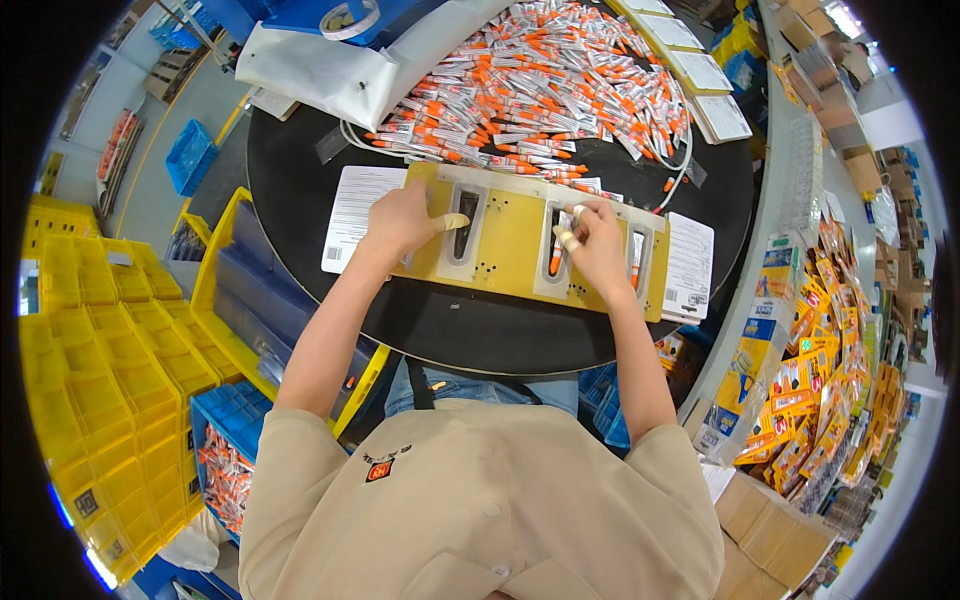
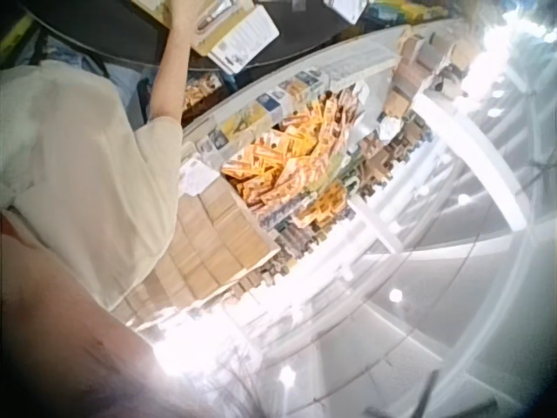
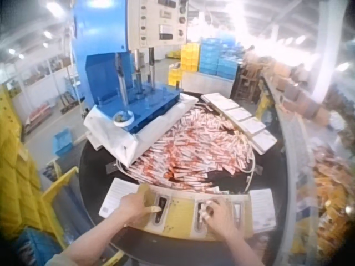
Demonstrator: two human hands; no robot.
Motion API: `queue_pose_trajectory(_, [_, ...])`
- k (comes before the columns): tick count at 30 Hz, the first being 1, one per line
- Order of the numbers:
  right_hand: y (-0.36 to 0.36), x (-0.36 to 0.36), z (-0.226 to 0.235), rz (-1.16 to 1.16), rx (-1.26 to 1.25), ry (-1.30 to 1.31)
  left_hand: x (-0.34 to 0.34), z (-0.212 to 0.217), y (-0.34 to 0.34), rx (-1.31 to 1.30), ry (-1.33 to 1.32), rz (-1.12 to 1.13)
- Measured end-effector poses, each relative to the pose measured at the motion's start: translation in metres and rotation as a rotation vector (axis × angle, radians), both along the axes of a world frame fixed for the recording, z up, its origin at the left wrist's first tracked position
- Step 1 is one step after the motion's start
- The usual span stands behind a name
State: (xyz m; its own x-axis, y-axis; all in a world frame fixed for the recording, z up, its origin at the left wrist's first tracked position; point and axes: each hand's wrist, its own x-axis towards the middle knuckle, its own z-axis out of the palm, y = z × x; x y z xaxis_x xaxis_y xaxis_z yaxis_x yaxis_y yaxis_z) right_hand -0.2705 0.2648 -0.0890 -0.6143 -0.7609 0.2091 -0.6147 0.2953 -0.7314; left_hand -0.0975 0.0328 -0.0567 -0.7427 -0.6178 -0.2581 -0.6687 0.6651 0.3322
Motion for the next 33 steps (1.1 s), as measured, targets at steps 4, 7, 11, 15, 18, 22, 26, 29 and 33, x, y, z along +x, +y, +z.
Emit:
queue_pose_trajectory(4, [0.003, -0.002, -0.004, 0.029, 0.065, -0.076, -0.016, -0.005, -0.029, -0.085, 0.385, -0.072])
queue_pose_trajectory(7, [0.003, -0.005, -0.004, 0.002, 0.005, -0.096, -0.065, -0.017, -0.056, -0.244, 0.416, -0.145])
queue_pose_trajectory(11, [0.050, -0.042, -0.005, -0.342, -0.110, 0.052, -0.123, -0.030, -0.095, -0.372, 0.077, -0.168])
queue_pose_trajectory(15, [0.150, -0.104, -0.022, -0.800, 0.271, 0.395, -0.133, -0.026, -0.109, -0.312, 0.079, -0.265])
queue_pose_trajectory(18, [0.190, -0.119, -0.054, -0.826, 0.576, 0.150, -0.111, -0.005, -0.091, -0.244, 0.272, -0.207])
queue_pose_trajectory(22, [0.200, -0.112, -0.080, -0.770, 0.398, 0.141, -0.044, 0.013, -0.030, 0.048, 0.358, -0.120])
queue_pose_trajectory(26, [0.189, -0.104, -0.076, -0.738, 0.269, 0.450, -0.004, -0.002, 0.015, 0.169, 0.195, -0.168])
queue_pose_trajectory(29, [0.183, -0.095, -0.052, -0.753, 0.106, 0.617, -0.003, -0.013, 0.022, 0.088, 0.185, -0.182])
queue_pose_trajectory(33, [0.168, -0.064, 0.005, -0.881, -0.049, 0.545, 0.016, -0.015, -0.010, 0.050, 0.291, -0.038])
